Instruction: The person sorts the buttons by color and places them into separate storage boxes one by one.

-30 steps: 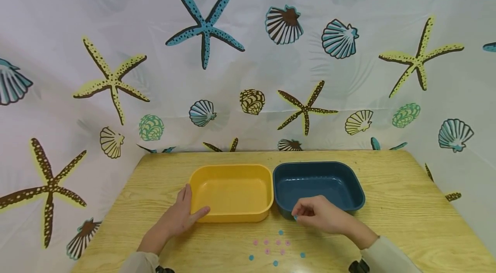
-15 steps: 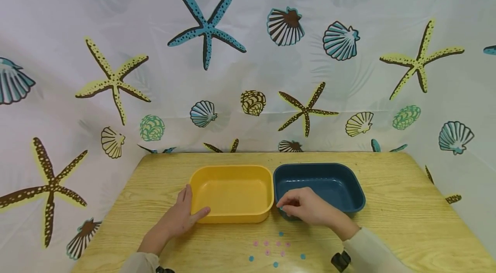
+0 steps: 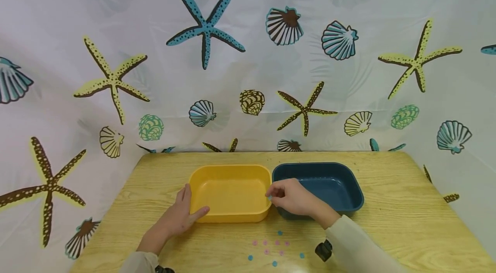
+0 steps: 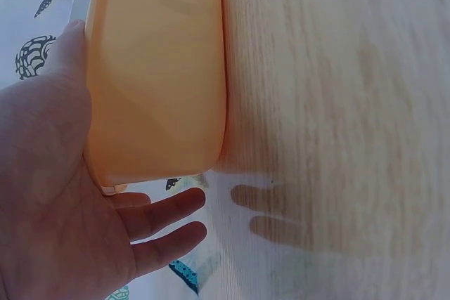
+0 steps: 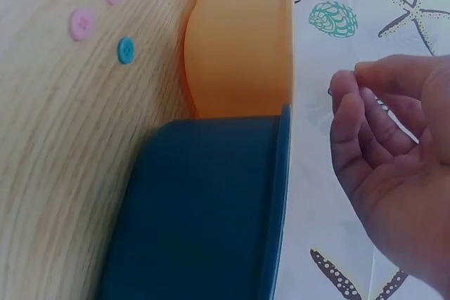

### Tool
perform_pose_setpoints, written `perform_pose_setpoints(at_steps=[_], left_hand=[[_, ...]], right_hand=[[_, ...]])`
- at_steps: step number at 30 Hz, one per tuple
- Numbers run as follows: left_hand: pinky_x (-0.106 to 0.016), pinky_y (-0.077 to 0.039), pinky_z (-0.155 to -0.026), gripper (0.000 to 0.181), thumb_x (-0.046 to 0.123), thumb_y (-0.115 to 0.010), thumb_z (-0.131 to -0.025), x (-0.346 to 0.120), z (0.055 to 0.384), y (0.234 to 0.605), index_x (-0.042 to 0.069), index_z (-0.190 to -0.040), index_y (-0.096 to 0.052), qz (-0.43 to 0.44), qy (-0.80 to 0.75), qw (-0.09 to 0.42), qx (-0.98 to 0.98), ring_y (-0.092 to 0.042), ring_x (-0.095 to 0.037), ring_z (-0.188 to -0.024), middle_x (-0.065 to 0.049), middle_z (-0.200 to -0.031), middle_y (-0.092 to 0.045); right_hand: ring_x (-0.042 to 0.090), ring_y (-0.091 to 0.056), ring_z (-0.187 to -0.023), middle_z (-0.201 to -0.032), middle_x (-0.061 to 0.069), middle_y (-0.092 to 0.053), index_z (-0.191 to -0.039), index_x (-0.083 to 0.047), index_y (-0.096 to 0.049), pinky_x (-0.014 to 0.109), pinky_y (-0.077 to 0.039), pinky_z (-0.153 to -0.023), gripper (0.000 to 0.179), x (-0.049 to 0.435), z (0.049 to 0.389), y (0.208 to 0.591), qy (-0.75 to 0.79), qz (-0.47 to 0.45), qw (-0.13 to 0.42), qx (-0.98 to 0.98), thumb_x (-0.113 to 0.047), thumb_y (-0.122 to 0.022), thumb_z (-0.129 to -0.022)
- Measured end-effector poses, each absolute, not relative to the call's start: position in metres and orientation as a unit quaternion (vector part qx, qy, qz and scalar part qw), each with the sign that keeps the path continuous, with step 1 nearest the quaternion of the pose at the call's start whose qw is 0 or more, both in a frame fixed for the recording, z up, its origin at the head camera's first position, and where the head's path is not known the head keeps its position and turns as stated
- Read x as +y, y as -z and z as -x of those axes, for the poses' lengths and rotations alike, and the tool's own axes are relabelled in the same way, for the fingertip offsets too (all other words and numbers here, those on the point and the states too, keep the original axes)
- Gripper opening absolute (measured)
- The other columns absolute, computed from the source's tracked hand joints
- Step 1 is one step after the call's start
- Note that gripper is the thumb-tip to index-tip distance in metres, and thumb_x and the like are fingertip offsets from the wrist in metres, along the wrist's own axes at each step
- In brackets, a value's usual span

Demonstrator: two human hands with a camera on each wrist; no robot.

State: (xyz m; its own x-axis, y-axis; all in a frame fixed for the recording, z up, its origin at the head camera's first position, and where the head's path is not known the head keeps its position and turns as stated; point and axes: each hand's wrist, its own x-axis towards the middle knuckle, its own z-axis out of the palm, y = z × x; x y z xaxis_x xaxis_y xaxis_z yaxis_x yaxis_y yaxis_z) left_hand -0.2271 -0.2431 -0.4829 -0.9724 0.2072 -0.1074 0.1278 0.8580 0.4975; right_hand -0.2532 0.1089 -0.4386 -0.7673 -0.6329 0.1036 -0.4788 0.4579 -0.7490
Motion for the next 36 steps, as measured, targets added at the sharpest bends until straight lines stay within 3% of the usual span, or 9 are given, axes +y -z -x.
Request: perform_pose_setpoints(at_steps=[5, 20, 36], left_hand=[[-0.057, -0.031, -0.1, 0.106, 0.063, -0.043, -0.091, -0.243, 0.227, 0.483, -0.015, -0.144, 0.006, -0.086, -0.249, 0.076, 0.962, -0.032, -0.053, -0.126, -0.037, -0.148, 0.0], [-0.057, -0.029, -0.101, 0.107, 0.063, -0.045, -0.091, -0.243, 0.225, 0.481, -0.014, -0.143, 0.007, -0.081, -0.257, 0.082, 0.959, -0.029, -0.053, -0.127, -0.037, -0.148, 0.001], [-0.057, -0.031, -0.1, 0.102, 0.057, -0.048, -0.093, -0.244, 0.226, 0.482, -0.013, -0.144, 0.007, -0.076, -0.263, 0.083, 0.958, -0.034, -0.054, -0.124, -0.036, -0.149, 0.0]], right_hand=[[0.011, -0.059, -0.069, -0.081, -0.003, -0.059, -0.103, -0.001, -0.065, 0.025, -0.05, -0.064, 0.013, 0.099, 0.261, 0.439, 0.405, 0.3, 0.083, 0.86, -0.006, -0.06, -0.092], [0.012, -0.059, -0.07, -0.081, -0.002, -0.061, -0.103, -0.004, -0.067, 0.026, -0.05, -0.062, 0.013, 0.082, 0.285, 0.441, 0.409, 0.267, 0.097, 0.867, -0.008, -0.059, -0.093], [0.018, -0.059, -0.071, -0.084, 0.007, -0.064, -0.111, 0.0, -0.066, 0.029, -0.048, -0.063, 0.021, 0.074, 0.301, 0.447, 0.398, 0.25, 0.106, 0.876, -0.007, -0.056, -0.094]])
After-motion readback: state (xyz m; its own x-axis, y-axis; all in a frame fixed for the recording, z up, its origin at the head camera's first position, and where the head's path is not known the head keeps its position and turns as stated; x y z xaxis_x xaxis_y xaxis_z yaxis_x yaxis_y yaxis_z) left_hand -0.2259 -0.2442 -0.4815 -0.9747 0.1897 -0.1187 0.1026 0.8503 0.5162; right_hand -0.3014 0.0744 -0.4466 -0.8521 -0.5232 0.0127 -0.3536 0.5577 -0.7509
